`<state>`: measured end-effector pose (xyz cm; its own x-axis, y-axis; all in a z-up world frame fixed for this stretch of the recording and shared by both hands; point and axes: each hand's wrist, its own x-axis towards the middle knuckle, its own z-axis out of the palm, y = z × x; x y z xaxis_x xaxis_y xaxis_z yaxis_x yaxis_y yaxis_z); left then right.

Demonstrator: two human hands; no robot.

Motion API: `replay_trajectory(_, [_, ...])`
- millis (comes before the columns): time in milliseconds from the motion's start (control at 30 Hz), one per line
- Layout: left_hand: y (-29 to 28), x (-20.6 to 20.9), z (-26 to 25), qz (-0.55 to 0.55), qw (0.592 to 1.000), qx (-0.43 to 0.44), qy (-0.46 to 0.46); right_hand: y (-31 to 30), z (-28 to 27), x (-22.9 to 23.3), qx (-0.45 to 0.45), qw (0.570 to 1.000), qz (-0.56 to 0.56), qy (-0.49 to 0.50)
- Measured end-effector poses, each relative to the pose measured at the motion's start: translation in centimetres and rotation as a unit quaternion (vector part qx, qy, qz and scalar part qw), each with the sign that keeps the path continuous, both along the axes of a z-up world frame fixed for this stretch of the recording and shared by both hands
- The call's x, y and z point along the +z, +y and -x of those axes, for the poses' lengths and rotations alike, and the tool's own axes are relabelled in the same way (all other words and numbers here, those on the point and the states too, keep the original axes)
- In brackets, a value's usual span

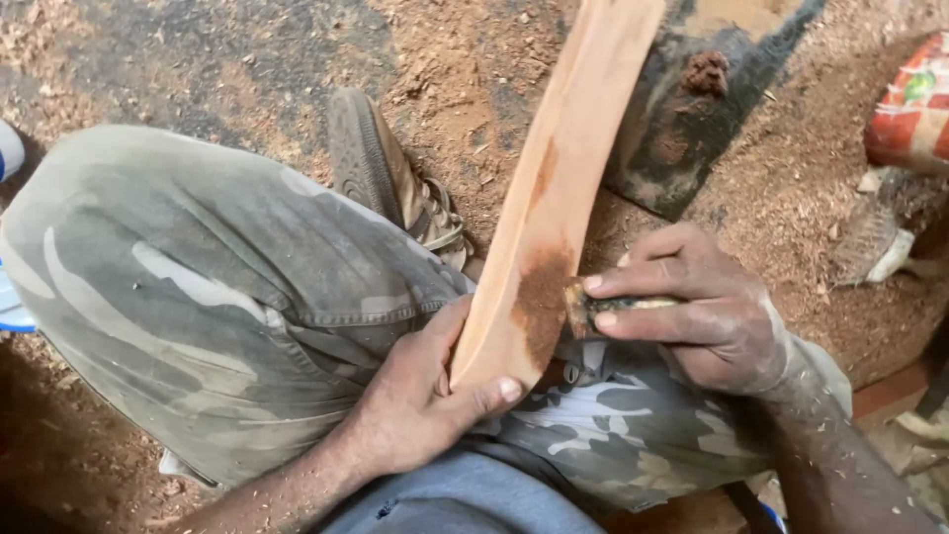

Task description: Sanding and shaping a curved wooden furniture part by hand in a workshop.

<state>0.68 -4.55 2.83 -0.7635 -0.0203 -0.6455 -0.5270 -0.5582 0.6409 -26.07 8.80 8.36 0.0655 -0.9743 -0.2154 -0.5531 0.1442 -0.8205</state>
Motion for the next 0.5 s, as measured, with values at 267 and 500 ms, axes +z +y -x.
replay_trajectory(267, [0.1, -1.0, -0.7, -0.036, 0.998, 0.023, 0.050, 0.2, 1.1, -4.8, 0.063, 0.995, 0.003, 0.076])
replay_trajectory(500, [0.0, -0.9, -0.3, 0.014, 0.998, -0.014, 0.057, -0.5, 3.9, -5.2, 0.132, 0.976, -0.007, 0.173])
